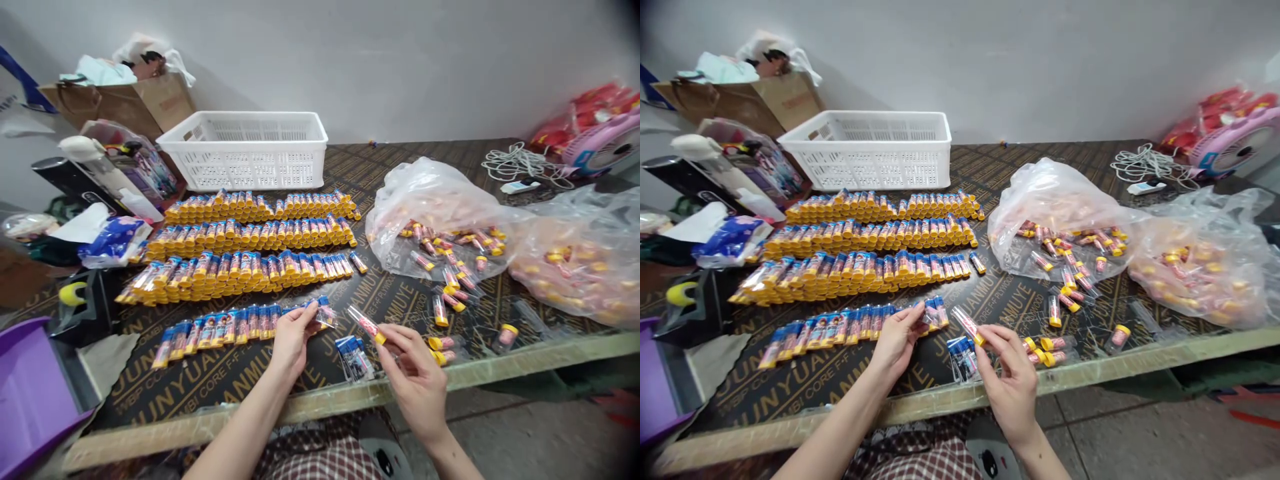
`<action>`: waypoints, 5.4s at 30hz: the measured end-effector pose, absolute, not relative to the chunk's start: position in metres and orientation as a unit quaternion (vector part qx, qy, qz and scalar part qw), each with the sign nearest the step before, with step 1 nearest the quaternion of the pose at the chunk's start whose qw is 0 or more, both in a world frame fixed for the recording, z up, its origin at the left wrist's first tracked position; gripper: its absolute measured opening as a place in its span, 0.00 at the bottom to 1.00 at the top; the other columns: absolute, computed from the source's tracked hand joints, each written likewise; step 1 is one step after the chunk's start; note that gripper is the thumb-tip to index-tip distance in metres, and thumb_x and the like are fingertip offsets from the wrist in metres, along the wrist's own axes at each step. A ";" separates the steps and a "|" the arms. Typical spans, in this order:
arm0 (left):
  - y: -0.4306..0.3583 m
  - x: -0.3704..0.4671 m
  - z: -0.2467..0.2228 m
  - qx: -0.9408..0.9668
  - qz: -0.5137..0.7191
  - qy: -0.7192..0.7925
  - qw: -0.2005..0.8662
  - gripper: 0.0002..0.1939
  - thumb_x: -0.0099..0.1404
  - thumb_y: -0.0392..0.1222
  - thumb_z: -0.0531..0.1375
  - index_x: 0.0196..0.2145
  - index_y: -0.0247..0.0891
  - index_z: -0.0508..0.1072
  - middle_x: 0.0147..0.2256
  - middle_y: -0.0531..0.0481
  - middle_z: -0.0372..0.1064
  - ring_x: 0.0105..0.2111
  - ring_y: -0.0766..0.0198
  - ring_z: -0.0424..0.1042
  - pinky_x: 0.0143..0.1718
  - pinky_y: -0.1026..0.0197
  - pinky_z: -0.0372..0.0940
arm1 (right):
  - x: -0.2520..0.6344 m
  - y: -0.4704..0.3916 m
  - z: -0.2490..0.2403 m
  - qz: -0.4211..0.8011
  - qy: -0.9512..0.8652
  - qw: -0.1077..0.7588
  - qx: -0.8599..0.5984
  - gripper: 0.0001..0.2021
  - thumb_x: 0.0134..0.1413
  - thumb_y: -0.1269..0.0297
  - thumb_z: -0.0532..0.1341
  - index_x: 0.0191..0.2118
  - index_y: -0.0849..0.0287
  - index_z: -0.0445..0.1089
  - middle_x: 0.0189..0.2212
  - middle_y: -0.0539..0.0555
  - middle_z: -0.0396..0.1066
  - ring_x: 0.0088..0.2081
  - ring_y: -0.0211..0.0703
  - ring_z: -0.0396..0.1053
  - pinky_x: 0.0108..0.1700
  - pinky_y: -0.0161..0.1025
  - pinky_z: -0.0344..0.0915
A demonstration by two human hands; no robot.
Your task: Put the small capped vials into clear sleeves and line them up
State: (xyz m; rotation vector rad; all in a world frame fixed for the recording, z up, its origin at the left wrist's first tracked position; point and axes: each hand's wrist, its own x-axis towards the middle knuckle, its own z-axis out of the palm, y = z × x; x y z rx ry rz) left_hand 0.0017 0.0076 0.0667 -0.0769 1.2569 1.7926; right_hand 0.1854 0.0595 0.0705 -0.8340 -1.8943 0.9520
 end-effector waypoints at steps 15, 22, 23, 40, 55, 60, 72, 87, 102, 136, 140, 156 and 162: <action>0.004 0.006 0.066 0.012 0.732 0.508 0.454 0.14 0.43 0.44 0.71 0.24 0.32 0.75 0.24 0.52 0.73 0.25 0.70 0.69 0.29 0.67 0.65 | 0.175 0.049 0.068 0.343 -0.827 0.384 -0.227 0.20 0.55 0.77 0.57 0.50 0.49 0.70 0.43 0.56 0.69 0.44 0.45 0.69 0.45 0.43 0.69; -0.001 0.013 0.078 0.068 0.683 0.479 0.548 0.22 0.44 0.41 0.72 0.37 0.33 0.74 0.28 0.50 0.74 0.27 0.67 0.72 0.30 0.64 0.67 | 0.177 0.060 0.058 0.372 -0.828 0.348 -0.234 0.24 0.54 0.77 0.56 0.54 0.48 0.65 0.41 0.54 0.65 0.41 0.41 0.68 0.43 0.40 0.69; -0.002 0.014 0.079 0.080 0.670 0.476 0.564 0.22 0.44 0.42 0.72 0.37 0.32 0.74 0.29 0.49 0.74 0.27 0.67 0.72 0.31 0.65 0.67 | 0.176 0.062 0.058 0.360 -0.835 0.344 -0.235 0.27 0.52 0.77 0.57 0.57 0.48 0.61 0.43 0.55 0.63 0.44 0.43 0.67 0.46 0.43 0.69; -0.008 0.035 0.075 0.126 0.587 0.470 0.647 0.20 0.45 0.45 0.71 0.31 0.29 0.74 0.25 0.49 0.71 0.25 0.68 0.69 0.28 0.65 0.64 | 0.177 0.070 0.057 0.489 -0.813 0.284 -0.138 0.44 0.38 0.80 0.55 0.64 0.50 0.44 0.59 0.56 0.57 0.59 0.49 0.59 0.60 0.47 0.60; -0.007 0.039 0.057 0.425 0.401 0.711 0.390 0.12 0.60 0.43 0.59 0.39 0.35 0.75 0.35 0.45 0.73 0.34 0.59 0.72 0.39 0.58 0.66 | 0.102 0.237 0.054 0.281 -0.913 0.262 -0.140 0.41 0.35 0.77 0.57 0.62 0.58 0.52 0.55 0.60 0.63 0.55 0.53 0.63 0.59 0.51 0.56; -0.001 0.044 0.057 0.556 0.192 0.762 0.272 0.18 0.65 0.33 0.49 0.50 0.38 0.69 0.50 0.43 0.68 0.44 0.58 0.72 0.45 0.58 0.66 | 0.079 0.273 0.034 0.269 -0.933 0.213 -0.107 0.42 0.30 0.77 0.56 0.60 0.58 0.56 0.54 0.59 0.66 0.53 0.53 0.65 0.57 0.50 0.59; 0.014 0.053 0.059 0.594 0.001 0.776 0.211 0.13 0.66 0.30 0.47 0.41 0.30 0.70 0.41 0.38 0.68 0.34 0.54 0.75 0.31 0.57 0.67 | 0.156 0.262 0.036 0.154 -0.868 0.296 -0.369 0.28 0.47 0.73 0.51 0.58 0.62 0.57 0.53 0.62 0.64 0.54 0.51 0.61 0.57 0.52 0.56; 0.014 0.051 0.056 0.551 0.079 0.806 0.204 0.06 0.64 0.41 0.56 0.37 0.38 0.70 0.40 0.47 0.69 0.37 0.59 0.73 0.33 0.61 0.62 | 0.197 0.288 0.038 0.133 -0.816 0.322 -0.462 0.19 0.52 0.67 0.52 0.50 0.63 0.68 0.45 0.65 0.67 0.47 0.56 0.63 0.51 0.53 0.57; 0.003 0.046 0.049 0.504 0.194 0.811 0.224 0.04 0.64 0.38 0.57 0.31 0.38 0.70 0.34 0.49 0.72 0.35 0.61 0.71 0.36 0.63 0.59 | 0.210 0.122 0.057 0.410 -0.734 0.332 -0.429 0.16 0.53 0.55 0.60 0.46 0.57 0.70 0.37 0.54 0.72 0.37 0.44 0.71 0.38 0.42 0.69; 0.004 0.005 0.064 -0.011 0.715 0.508 0.481 0.18 0.39 0.47 0.73 0.22 0.31 0.76 0.23 0.50 0.74 0.22 0.70 0.71 0.26 0.68 0.67 | 0.184 0.060 0.066 0.391 -0.764 0.396 -0.326 0.13 0.56 0.68 0.60 0.47 0.52 0.70 0.45 0.56 0.70 0.49 0.49 0.67 0.51 0.50 0.67; 0.003 0.005 0.066 -0.017 0.719 0.512 0.470 0.19 0.37 0.49 0.73 0.21 0.31 0.76 0.21 0.50 0.74 0.21 0.70 0.71 0.25 0.68 0.67 | 0.184 0.059 0.066 0.352 -0.785 0.404 -0.312 0.13 0.55 0.70 0.60 0.47 0.54 0.70 0.45 0.56 0.71 0.48 0.48 0.68 0.50 0.48 0.66; 0.001 0.013 0.079 0.070 0.708 0.474 0.519 0.20 0.47 0.42 0.70 0.37 0.36 0.69 0.26 0.53 0.73 0.25 0.69 0.71 0.30 0.65 0.69 | 0.180 0.058 0.061 0.446 -0.800 0.319 -0.242 0.17 0.58 0.74 0.54 0.49 0.48 0.69 0.43 0.53 0.68 0.45 0.41 0.69 0.44 0.38 0.69; -0.003 0.017 0.081 0.145 0.613 0.480 0.610 0.17 0.49 0.45 0.69 0.32 0.29 0.73 0.28 0.47 0.74 0.26 0.67 0.72 0.30 0.65 0.69 | 0.176 0.065 0.058 0.365 -0.832 0.343 -0.238 0.32 0.48 0.77 0.58 0.60 0.48 0.57 0.53 0.56 0.59 0.53 0.49 0.62 0.54 0.50 0.64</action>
